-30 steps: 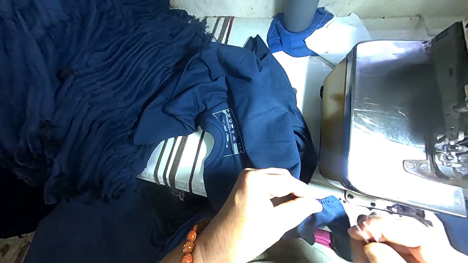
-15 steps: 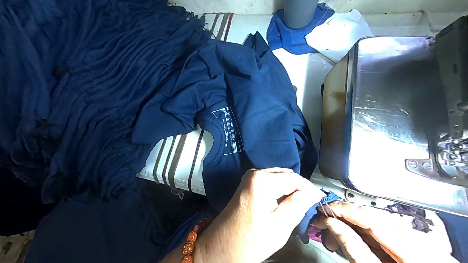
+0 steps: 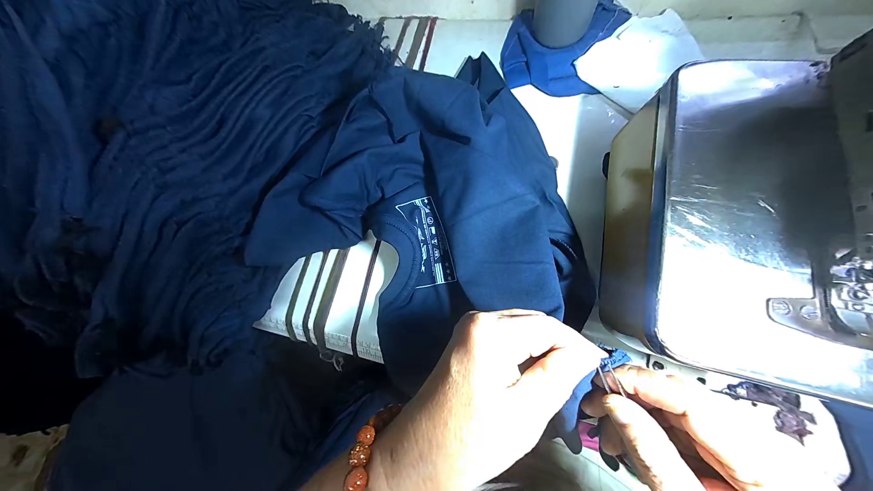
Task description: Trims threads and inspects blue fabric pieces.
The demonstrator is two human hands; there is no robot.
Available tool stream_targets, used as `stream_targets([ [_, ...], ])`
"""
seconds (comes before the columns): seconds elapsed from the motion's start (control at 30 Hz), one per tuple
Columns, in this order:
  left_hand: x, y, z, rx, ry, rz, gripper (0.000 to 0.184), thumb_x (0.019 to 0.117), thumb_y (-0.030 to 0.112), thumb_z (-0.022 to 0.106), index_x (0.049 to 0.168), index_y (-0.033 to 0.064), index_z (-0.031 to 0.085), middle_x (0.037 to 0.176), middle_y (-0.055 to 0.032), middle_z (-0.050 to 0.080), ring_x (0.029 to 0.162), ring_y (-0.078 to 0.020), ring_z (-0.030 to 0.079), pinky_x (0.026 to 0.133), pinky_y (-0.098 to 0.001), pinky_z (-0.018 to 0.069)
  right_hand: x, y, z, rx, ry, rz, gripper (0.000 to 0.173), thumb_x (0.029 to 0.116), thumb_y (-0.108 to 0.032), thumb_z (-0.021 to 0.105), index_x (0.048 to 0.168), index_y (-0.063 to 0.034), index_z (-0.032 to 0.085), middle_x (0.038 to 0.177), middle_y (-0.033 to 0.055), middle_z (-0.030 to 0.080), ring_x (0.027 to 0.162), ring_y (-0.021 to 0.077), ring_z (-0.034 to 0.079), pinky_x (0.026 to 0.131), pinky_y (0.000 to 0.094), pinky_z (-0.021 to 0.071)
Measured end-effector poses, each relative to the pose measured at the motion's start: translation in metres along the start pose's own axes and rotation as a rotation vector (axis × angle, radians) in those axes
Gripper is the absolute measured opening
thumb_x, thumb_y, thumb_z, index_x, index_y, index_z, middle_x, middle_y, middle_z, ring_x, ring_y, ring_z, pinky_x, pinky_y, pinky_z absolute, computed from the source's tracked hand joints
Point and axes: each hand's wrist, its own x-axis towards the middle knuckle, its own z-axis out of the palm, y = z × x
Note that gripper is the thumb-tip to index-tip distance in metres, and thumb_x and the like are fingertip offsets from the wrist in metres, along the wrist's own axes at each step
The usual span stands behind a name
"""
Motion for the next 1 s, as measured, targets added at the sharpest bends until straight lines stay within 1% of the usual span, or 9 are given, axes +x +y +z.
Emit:
stream_targets([
  [0.17, 0.0015, -0.0002, 0.0001, -0.048, 0.008, -0.037, 0.017, 0.0964, 0.002, 0.06, 0.089, 0.0002, 0.076, 0.077, 0.0018, 0.068, 0.071, 0.0043, 0.061, 0.064, -0.01, 0.0503, 0.0017, 0.0057, 0.0031, -0.001, 0.026, -0.034, 0.016, 0.1051, -0.012, 0.057, 0.104, 0.001, 0.067, 0.088, 0.0077, 0.072, 0.076, 0.0014, 0.067, 0.067, 0.0136, 0.0546],
  [0.33, 0.0025, -0.0011, 0.0003, -0.076, 0.005, -0.065, 0.018, 0.097, 0.002, 0.06, 0.089, 0.0012, 0.076, 0.074, 0.003, 0.067, 0.069, 0.0042, 0.059, 0.063, -0.0102, 0.0495, 0.0028, 0.0093, 0.0046, -0.002, 0.05, -0.053, 0.017, 0.1056, -0.014, 0.056, 0.104, -0.0004, 0.067, 0.086, 0.0065, 0.071, 0.073, 0.0006, 0.066, 0.066, 0.0128, 0.054],
  [0.47, 0.003, -0.0011, 0.0002, -0.079, 0.008, -0.078, 0.018, 0.0967, 0.002, 0.06, 0.089, 0.0015, 0.076, 0.074, 0.0031, 0.067, 0.069, 0.0039, 0.06, 0.063, -0.0107, 0.05, 0.0033, 0.0105, 0.0048, 0.006, 0.057, -0.052, 0.018, 0.1058, -0.014, 0.056, 0.104, -0.0004, 0.067, 0.087, 0.006, 0.072, 0.073, 0.0001, 0.066, 0.066, 0.0125, 0.0544],
  [0.8, 0.0011, -0.0034, 0.0003, -0.104, 0.03, -0.104, 0.018, 0.0969, 0.002, 0.059, 0.09, 0.0018, 0.076, 0.075, 0.0028, 0.068, 0.07, 0.003, 0.061, 0.065, -0.0117, 0.0512, 0.0026, 0.0111, 0.0017, -0.014, 0.029, -0.038, 0.018, 0.105, -0.012, 0.057, 0.105, 0.0017, 0.068, 0.088, 0.0078, 0.073, 0.075, 0.0013, 0.067, 0.068, 0.0138, 0.055],
  [1.0, 0.0012, -0.0052, 0.0022, -0.073, 0.034, -0.091, 0.017, 0.0966, 0.003, 0.061, 0.089, 0.002, 0.076, 0.074, 0.0032, 0.067, 0.069, 0.0038, 0.06, 0.063, -0.0108, 0.0504, 0.0034, 0.0104, 0.0052, 0.011, 0.042, -0.015, 0.017, 0.1045, -0.011, 0.057, 0.104, 0.0016, 0.068, 0.087, 0.0066, 0.073, 0.073, 0.0002, 0.067, 0.066, 0.0132, 0.0554],
])
